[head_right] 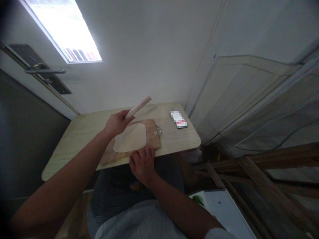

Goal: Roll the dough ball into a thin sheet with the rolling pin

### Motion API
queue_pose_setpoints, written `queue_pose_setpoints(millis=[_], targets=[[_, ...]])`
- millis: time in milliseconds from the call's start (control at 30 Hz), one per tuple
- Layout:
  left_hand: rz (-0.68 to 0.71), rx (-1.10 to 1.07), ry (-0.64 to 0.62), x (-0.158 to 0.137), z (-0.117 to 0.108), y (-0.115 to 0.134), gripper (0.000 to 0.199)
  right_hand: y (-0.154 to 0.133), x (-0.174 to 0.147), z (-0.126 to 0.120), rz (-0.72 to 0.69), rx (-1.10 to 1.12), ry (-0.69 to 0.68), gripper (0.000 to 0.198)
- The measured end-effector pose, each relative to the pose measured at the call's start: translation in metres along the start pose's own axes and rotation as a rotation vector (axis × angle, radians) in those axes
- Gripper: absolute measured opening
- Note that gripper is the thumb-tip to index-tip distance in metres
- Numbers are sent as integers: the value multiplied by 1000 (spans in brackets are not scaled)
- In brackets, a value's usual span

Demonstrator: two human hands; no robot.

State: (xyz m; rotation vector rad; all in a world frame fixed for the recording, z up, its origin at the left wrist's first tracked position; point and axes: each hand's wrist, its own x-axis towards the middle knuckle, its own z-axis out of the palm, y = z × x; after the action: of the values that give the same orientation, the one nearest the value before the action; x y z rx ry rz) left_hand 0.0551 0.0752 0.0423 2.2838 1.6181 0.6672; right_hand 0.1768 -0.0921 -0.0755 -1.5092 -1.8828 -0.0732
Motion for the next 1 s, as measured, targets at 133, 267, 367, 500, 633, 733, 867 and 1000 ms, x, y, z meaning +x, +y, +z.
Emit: queue_pose_setpoints(millis=[133, 267, 367, 500, 633, 733, 867, 1000], targets=[[-50, 120, -76, -20, 8, -10, 41, 6, 1, 2, -24, 48, 29, 10], [25, 243, -74, -40, 37, -11, 39, 9, 3, 3, -41, 71, 32, 8], [12, 275, -36, -46, 49, -5, 38, 10, 3, 2, -43, 77, 28, 7], [26, 260, -76, -37, 48, -6, 39, 9, 5, -1, -34, 73, 7, 8], [8, 242, -71, -19, 40, -20, 46, 10, 10, -8, -45, 108, -19, 3], [-123, 264, -71, -13, 38, -27, 47, 24, 19, -14, -48, 177, 7, 6], [-145, 328, -103, -26, 45, -20, 51, 59, 35, -22, 74, 107, 158, 9], [-153, 380, -18, -47, 56, -1, 57, 85, 50, -26, 97, -20, 72, 13]])
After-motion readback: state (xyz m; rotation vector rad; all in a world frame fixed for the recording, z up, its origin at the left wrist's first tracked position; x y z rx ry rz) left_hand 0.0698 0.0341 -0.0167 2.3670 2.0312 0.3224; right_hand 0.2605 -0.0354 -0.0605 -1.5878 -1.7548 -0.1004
